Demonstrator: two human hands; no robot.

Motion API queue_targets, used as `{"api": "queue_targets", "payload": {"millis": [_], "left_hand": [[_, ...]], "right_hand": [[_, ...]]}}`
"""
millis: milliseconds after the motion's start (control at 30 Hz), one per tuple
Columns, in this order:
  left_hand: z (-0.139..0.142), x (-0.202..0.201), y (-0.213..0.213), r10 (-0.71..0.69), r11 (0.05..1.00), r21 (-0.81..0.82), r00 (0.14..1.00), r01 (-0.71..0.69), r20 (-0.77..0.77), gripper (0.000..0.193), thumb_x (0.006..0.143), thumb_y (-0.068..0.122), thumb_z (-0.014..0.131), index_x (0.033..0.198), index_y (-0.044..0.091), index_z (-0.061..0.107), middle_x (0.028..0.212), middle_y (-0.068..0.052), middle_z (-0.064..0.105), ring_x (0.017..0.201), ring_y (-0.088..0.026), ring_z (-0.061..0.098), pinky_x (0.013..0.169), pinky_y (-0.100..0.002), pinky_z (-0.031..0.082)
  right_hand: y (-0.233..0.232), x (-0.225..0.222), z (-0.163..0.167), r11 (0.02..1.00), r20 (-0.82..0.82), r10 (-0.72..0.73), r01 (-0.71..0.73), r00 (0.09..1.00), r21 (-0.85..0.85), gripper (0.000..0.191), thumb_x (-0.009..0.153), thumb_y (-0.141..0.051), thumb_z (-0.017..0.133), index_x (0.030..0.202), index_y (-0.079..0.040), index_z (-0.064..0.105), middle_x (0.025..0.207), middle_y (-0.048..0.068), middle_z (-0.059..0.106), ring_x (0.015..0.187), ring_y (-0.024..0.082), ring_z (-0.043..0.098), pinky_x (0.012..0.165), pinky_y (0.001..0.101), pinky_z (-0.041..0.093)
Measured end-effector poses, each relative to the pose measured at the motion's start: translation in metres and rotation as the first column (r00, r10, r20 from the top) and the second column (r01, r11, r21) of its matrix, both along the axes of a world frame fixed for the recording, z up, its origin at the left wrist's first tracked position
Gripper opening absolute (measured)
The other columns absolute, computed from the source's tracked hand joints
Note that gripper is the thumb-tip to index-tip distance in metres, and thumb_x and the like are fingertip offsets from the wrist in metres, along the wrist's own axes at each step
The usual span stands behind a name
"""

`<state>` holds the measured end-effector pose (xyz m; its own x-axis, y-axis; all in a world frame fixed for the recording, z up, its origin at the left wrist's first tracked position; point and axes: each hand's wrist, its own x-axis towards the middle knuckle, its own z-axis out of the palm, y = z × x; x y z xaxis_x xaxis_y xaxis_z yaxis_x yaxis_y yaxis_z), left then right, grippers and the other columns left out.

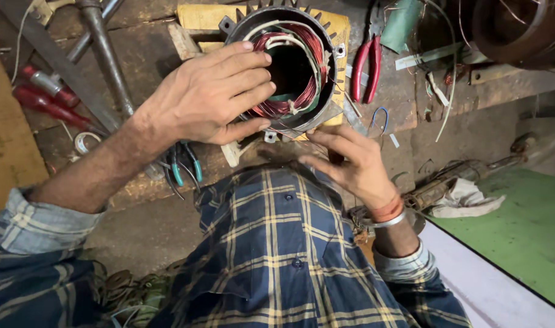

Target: The person works on a motor stator, stripping insulation from wires, twisting and joining wire ends, and securing connections with white tape. The person uses pliers and a knife to strip and cut wires, then wraps tape around the joined sections.

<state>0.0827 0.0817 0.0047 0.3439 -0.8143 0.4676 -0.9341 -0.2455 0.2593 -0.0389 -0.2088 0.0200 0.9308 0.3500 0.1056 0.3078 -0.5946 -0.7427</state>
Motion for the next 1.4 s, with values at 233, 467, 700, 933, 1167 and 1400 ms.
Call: {"api": "queue_targets", "payload": {"millis": [233,467,700,933,1167,1400], "left_hand": [[0.000,-0.009,0.000,0.043,0.999,0.022,0.999,-0.043,-0.025,0.057,0.097,0.044,0.076,0.131,-0.001,0.066,0.136,-0.018,0.064,0.136,-0.033,0.057,0.120,-0.048,0.042],[-0.016,-0.027,-0.008,0.089,0.979,0.179,0.994,-0.100,0.069,0.063,0.099,0.043,0.072,0.149,0.009,0.056,0.159,-0.014,0.043,0.141,-0.033,0.048,0.119,-0.056,0.032],[-0.025,-0.048,-0.007,0.047,0.976,0.193,0.962,-0.101,0.270,0.045,0.106,0.017,0.071,0.147,0.006,0.058,0.160,-0.014,0.049,0.150,-0.027,0.049,0.129,-0.043,0.039],[-0.012,-0.057,-0.028,0.146,0.989,0.036,0.985,-0.144,-0.092,0.050,0.095,0.023,0.070,0.142,0.007,0.062,0.147,-0.020,0.058,0.134,-0.032,0.058,0.117,-0.047,0.043],[-0.003,-0.060,-0.033,0.227,0.966,0.134,0.972,-0.219,-0.052,0.038,0.091,0.015,0.067,0.130,0.015,0.073,0.145,-0.017,0.062,0.131,-0.029,0.063,0.118,-0.042,0.045],[-0.006,-0.061,-0.037,0.238,0.945,0.199,0.962,-0.261,0.134,0.034,0.098,0.022,0.062,0.128,0.014,0.073,0.143,-0.019,0.063,0.128,-0.029,0.066,0.116,-0.041,0.048]], "right_hand": [[-0.007,0.002,-0.005,0.917,-0.378,-0.231,0.331,0.896,0.223,0.010,0.092,-0.007,0.080,0.101,-0.003,0.077,0.082,0.006,0.072,0.066,0.013,0.064,0.058,0.0254,0.048],[-0.006,0.014,0.002,0.990,0.091,-0.137,0.135,0.986,0.036,0.012,0.094,-0.002,0.079,0.105,-0.004,0.076,0.085,0.008,0.066,0.071,0.016,0.062,0.063,0.0283,0.046],[-0.004,0.010,-0.003,0.984,0.075,-0.179,0.177,0.981,0.034,0.013,0.092,-0.002,0.081,0.104,-0.004,0.076,0.084,0.007,0.067,0.068,0.015,0.062,0.061,0.0287,0.047],[-0.003,0.009,0.006,0.977,0.125,-0.211,0.206,0.969,0.058,0.017,0.090,-0.008,0.084,0.103,-0.004,0.074,0.095,0.009,0.070,0.081,0.019,0.068,0.073,0.0291,0.053],[-0.016,0.035,-0.026,0.909,0.006,-0.283,0.267,0.959,0.320,0.030,0.097,-0.009,0.066,0.123,0.005,0.060,0.116,0.010,0.065,0.108,0.018,0.061,0.096,0.0318,0.048],[-0.032,0.004,-0.027,0.855,-0.338,-0.295,0.404,0.894,0.324,0.027,0.110,-0.011,0.071,0.133,0.004,0.072,0.097,0.007,0.069,0.079,0.011,0.063,0.072,0.0233,0.051]]}}
